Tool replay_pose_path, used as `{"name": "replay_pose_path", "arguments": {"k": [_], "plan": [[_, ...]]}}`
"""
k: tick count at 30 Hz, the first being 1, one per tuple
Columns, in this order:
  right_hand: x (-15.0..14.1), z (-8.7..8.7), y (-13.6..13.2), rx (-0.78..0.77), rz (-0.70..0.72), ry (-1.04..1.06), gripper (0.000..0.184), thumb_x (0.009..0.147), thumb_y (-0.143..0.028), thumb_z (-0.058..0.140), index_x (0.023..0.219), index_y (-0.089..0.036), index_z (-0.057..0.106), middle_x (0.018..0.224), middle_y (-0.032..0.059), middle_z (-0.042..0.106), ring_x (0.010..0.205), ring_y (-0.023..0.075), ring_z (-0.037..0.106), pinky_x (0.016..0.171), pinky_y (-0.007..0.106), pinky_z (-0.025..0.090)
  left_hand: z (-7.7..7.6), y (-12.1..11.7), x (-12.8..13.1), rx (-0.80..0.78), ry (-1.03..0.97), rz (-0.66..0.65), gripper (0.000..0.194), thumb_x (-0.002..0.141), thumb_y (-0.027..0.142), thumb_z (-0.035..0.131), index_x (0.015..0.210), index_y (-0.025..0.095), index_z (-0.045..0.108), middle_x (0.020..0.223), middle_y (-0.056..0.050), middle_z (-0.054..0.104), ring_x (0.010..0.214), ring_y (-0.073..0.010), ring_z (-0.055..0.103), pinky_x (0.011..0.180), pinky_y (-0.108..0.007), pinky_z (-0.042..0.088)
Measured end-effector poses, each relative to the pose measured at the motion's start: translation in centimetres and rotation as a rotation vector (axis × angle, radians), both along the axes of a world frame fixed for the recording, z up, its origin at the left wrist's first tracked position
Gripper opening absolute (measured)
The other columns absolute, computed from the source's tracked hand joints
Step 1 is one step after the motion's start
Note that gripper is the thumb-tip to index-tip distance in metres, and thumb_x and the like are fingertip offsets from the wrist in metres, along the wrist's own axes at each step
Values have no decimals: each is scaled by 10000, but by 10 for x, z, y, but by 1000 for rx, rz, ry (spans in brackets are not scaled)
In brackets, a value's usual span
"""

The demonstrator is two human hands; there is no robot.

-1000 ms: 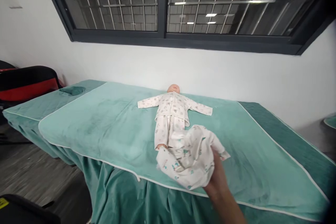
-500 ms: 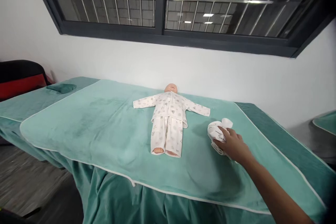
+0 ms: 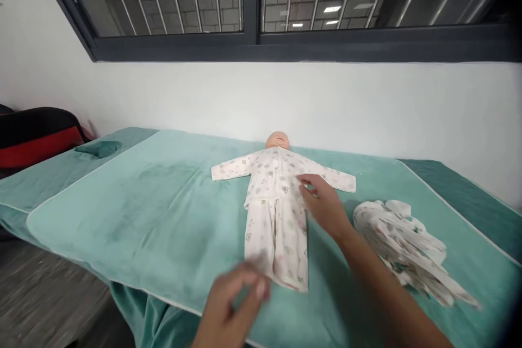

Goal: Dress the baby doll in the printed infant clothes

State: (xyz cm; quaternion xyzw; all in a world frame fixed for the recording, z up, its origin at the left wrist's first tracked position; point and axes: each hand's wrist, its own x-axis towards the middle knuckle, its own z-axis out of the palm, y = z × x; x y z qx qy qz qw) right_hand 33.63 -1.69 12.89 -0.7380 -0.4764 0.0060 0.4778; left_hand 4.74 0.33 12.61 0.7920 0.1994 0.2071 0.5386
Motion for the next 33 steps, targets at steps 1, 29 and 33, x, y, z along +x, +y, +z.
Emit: {"name": "replay_pose_path", "arguments": {"k": [1, 29, 33], "plan": [[8, 1, 25, 49, -8, 31, 269, 913, -307, 465, 1111, -232, 630, 1175, 74, 660, 1075, 227, 617, 862, 364, 522, 7, 26, 31, 9, -67, 220, 272, 967, 377, 484, 840, 251, 688, 844, -18, 687, 834, -188, 658, 842, -341, 533], [98, -22, 153, 51, 57, 244, 191, 882, -345, 500, 949, -235, 641, 1100, 32, 682, 1033, 235, 587, 977, 426, 410, 0, 213, 259, 314, -77, 265, 392, 911, 171, 425, 1177, 268, 697, 1281, -36, 627, 1238, -214, 531, 1094, -371, 402], [97, -25, 153, 170, 46, 273, 156, 886, -337, 513, 923, -219, 609, 1007, 29, 670, 875, 191, 579, 854, 358, 440, 1, 212, 257, 338, -73, 252, 381, 923, 189, 425, 1181, 270, 693, 1261, -39, 638, 1224, -222, 541, 1078, -388, 419]]}}
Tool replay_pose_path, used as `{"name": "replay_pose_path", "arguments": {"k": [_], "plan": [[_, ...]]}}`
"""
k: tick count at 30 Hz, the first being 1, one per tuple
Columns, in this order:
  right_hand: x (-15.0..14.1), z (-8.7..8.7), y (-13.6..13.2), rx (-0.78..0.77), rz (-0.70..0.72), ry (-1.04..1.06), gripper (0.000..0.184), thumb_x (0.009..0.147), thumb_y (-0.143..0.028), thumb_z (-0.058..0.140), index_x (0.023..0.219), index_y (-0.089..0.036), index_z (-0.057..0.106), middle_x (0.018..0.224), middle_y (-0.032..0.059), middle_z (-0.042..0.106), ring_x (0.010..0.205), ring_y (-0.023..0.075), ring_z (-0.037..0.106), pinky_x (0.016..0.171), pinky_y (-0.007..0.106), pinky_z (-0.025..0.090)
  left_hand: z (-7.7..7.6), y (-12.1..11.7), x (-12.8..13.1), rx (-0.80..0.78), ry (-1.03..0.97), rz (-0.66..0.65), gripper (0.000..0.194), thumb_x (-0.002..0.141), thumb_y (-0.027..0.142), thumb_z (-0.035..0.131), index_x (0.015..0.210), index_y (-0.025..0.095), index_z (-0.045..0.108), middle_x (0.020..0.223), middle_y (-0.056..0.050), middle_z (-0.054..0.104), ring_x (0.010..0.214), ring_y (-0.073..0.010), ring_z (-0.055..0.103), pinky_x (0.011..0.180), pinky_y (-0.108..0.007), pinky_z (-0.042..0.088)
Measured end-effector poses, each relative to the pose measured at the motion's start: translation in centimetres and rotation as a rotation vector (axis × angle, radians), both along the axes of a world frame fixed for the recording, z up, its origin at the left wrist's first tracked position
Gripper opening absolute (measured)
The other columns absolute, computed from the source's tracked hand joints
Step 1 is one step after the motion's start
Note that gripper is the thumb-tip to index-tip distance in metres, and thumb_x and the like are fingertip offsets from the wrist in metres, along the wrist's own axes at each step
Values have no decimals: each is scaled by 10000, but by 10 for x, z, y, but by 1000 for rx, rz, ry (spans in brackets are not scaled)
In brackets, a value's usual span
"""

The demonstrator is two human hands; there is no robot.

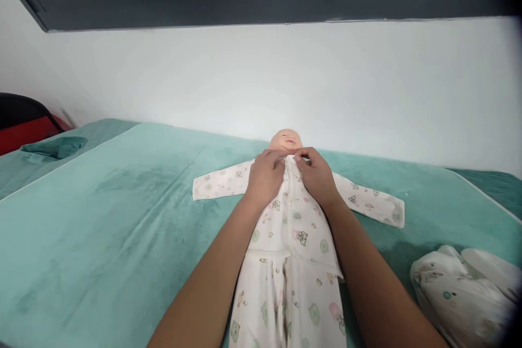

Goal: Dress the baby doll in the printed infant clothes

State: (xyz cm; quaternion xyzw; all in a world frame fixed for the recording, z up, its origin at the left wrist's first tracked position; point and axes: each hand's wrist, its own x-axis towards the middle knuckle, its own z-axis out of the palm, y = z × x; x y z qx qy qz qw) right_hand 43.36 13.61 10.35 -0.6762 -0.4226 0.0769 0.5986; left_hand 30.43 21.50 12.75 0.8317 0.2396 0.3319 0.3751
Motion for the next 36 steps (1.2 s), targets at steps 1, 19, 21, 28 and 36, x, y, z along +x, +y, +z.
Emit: {"name": "replay_pose_path", "arguments": {"k": [1, 19, 21, 28, 36], "plan": [[0, -1, 0, 31, -14, 7, 153, 889, -335, 512, 933, -219, 602, 987, 26, 664, 846, 182, 571, 824, 343, 442, 0, 0, 0, 11, -1, -1, 383, 927, 191, 422, 1182, 279, 694, 1252, -35, 642, 1220, -222, 545, 1076, -389, 422], [-37, 13, -37, 38, -86, -214, 195, 929, -334, 534, 922, -245, 707, 932, 26, 684, 860, 195, 565, 804, 334, 441, 2, -21, -30, 7, -23, -86, 215, 941, 268, 508, 961, 282, 721, 1292, 10, 629, 1288, -185, 492, 1123, -342, 368], [-38, 10, -39, 18, -105, -217, 197, 928, -337, 534, 916, -248, 709, 913, 28, 673, 856, 197, 558, 806, 339, 444, 2, -21, -30, 9, -13, -91, 213, 937, 262, 513, 962, 285, 723, 1297, 11, 626, 1294, -186, 487, 1128, -343, 362], [-38, 5, -41, 19, -91, 21, 205, 911, -387, 545, 973, -253, 687, 830, 10, 610, 708, 160, 516, 594, 275, 429, 2, -19, -28, 18, -1, -101, 198, 930, 265, 516, 942, 275, 714, 1316, 6, 614, 1310, -202, 477, 1135, -361, 353], [-40, 12, -41, 61, -53, -22, 212, 929, -406, 533, 880, -250, 668, 779, 2, 603, 726, 171, 539, 628, 297, 453, 6, -17, -35, -76, -44, -177, 184, 921, 280, 539, 976, 283, 714, 1324, -1, 604, 1299, -211, 501, 1066, -348, 436]]}}
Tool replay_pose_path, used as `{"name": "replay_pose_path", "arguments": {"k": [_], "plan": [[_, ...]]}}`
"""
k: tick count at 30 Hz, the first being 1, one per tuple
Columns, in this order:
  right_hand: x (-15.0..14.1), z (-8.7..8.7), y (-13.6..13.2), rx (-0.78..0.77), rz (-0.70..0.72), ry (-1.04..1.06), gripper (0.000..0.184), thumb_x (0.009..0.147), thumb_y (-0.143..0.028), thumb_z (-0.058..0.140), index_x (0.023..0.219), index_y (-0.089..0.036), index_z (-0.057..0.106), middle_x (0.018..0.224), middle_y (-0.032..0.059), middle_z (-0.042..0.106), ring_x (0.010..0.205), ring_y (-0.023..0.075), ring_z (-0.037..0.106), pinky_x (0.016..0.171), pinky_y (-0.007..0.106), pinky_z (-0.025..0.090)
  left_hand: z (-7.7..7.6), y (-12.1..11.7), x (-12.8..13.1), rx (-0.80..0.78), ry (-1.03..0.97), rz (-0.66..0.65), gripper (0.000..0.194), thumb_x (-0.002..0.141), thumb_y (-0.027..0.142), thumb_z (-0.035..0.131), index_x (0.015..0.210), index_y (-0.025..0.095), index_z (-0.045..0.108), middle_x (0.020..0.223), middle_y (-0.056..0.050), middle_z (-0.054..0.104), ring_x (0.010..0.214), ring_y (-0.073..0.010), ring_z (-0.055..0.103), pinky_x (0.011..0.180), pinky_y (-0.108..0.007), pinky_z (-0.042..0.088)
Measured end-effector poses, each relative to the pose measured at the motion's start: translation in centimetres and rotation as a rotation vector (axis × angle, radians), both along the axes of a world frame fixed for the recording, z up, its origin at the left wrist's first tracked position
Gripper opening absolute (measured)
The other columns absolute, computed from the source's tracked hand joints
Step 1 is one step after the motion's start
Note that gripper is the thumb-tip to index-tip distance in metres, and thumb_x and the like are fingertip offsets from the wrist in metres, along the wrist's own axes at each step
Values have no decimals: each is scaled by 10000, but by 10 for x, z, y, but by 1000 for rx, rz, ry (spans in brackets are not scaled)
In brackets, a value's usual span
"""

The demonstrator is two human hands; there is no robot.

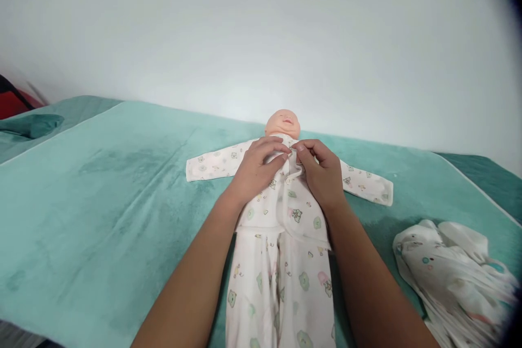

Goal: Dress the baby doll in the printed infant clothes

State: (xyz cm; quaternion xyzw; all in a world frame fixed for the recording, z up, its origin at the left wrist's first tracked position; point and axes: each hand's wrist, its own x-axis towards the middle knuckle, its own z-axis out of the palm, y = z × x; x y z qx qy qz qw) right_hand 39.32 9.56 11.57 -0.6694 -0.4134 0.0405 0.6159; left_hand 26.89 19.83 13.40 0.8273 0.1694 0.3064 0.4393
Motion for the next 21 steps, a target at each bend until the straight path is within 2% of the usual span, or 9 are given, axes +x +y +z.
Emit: {"name": "replay_pose_path", "arguments": {"k": [3, 6, 11, 14, 19, 21], "plan": [[-7, 7, -8, -32, -65, -230, 209, 933, -355, 532, 821, -260, 681, 803, 21, 649, 859, 219, 561, 775, 367, 465, 3, 0, -6, -12, 23, -86, 196, 927, 314, 528, 915, 272, 719, 1389, -1, 564, 1313, -231, 499, 1026, -357, 476], [-18, 8, -23, -66, -87, -349, 214, 945, -327, 517, 819, -262, 677, 738, 10, 641, 782, 208, 545, 789, 376, 440, 6, 2, -11, 81, 99, -165, 212, 924, 329, 538, 875, 277, 737, 1454, 8, 521, 1386, -251, 429, 1092, -406, 430], [-29, -2, -45, -107, -13, -209, 207, 955, -336, 499, 969, -253, 688, 770, -6, 627, 640, 151, 504, 658, 302, 422, 6, 6, -17, 216, 170, -261, 189, 912, 332, 569, 991, 326, 740, 1519, 39, 459, 1470, -234, 313, 1210, -447, 270], [-25, -5, -48, -136, 31, -174, 199, 937, -328, 521, 1015, -265, 694, 732, -22, 592, 596, 132, 467, 636, 289, 408, 4, 7, -19, 215, 178, -278, 183, 905, 305, 571, 1009, 331, 720, 1548, 46, 418, 1486, -235, 282, 1210, -455, 269], [-16, -7, -46, -138, 161, 22, 198, 939, -359, 535, 1036, -268, 682, 614, -53, 448, 539, 115, 407, 536, 256, 347, 5, 6, -21, 198, 188, -294, 137, 890, 263, 578, 946, 306, 696, 1563, 50, 394, 1494, -245, 266, 1189, -457, 303], [-15, -8, -46, -118, 174, 60, 184, 939, -366, 547, 1021, -273, 683, 624, -51, 446, 548, 114, 402, 525, 249, 332, 7, 5, -20, 197, 192, -298, 114, 894, 276, 578, 921, 293, 687, 1561, 44, 396, 1494, -244, 263, 1184, -451, 311]]}}
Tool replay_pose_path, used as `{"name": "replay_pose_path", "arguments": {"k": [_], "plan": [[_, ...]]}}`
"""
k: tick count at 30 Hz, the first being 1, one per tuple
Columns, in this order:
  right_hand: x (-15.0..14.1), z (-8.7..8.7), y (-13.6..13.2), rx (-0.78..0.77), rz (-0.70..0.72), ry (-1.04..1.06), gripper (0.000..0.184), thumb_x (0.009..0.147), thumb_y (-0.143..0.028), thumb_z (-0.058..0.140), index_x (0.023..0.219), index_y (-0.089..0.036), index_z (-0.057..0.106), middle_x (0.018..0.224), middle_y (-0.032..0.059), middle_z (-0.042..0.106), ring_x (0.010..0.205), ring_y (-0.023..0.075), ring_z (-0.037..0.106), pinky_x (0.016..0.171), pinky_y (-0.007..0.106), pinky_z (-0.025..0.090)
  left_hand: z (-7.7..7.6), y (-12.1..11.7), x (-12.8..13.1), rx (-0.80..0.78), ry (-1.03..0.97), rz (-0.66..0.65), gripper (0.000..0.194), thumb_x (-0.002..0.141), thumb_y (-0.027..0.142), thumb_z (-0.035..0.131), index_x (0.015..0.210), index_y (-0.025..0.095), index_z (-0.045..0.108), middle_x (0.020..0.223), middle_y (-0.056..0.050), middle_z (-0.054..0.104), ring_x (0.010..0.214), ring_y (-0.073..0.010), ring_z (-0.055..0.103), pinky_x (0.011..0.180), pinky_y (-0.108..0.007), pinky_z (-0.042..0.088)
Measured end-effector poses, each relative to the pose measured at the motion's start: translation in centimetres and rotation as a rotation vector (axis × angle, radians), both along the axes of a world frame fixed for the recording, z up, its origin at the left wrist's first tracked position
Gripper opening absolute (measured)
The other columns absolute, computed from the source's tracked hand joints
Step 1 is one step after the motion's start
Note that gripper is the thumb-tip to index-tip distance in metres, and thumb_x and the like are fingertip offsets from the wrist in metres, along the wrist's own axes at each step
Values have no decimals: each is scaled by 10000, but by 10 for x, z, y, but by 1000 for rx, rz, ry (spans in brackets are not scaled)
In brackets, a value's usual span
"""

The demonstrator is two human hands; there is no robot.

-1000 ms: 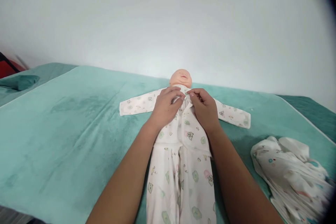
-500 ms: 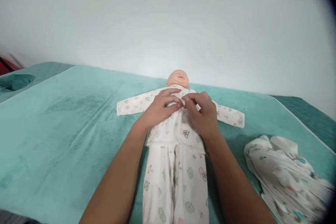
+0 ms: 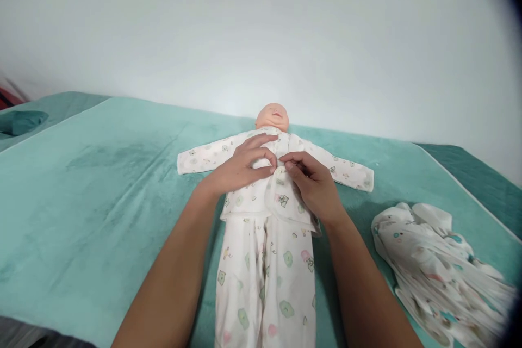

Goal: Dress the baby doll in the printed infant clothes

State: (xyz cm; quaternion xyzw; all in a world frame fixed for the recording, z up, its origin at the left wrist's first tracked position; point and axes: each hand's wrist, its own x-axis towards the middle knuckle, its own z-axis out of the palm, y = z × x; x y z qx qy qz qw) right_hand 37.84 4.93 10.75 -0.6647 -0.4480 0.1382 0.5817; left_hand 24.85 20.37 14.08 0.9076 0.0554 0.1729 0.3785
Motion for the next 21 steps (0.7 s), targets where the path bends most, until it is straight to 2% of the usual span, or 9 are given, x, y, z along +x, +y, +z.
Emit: {"name": "replay_pose_path", "arguments": {"k": [9, 14, 17, 21], "plan": [[-5, 1, 2, 65, -9, -38, 141, 936, -312, 568, 972, -274, 699, 767, -27, 592, 688, 133, 489, 652, 263, 402, 1, 0, 2, 24, -14, -18, 103, 919, 283, 551, 904, 269, 652, 1521, 25, 451, 1466, -227, 306, 1200, -440, 268], [-8, 0, 1, 70, 34, 8, 132, 924, -310, 589, 966, -256, 702, 802, -18, 630, 713, 138, 516, 679, 270, 411, 2, -6, 5, 61, -30, 32, 113, 922, 286, 542, 858, 237, 621, 1477, -2, 496, 1439, -229, 338, 1198, -468, 246], [-12, 1, 2, 67, 96, 31, 147, 935, -318, 578, 996, -253, 694, 790, -16, 632, 734, 144, 540, 700, 276, 419, 3, -10, 8, 24, -65, 80, 163, 921, 300, 541, 785, 217, 576, 1436, -18, 533, 1400, -226, 392, 1169, -448, 291], [-20, 8, 4, 39, -16, -125, 143, 944, -326, 554, 956, -244, 670, 784, -20, 575, 692, 130, 497, 682, 275, 401, -2, -11, 12, -97, -168, 229, 241, 917, 291, 530, 706, 204, 451, 1344, -21, 588, 1236, -200, 539, 1043, -371, 409]]}}
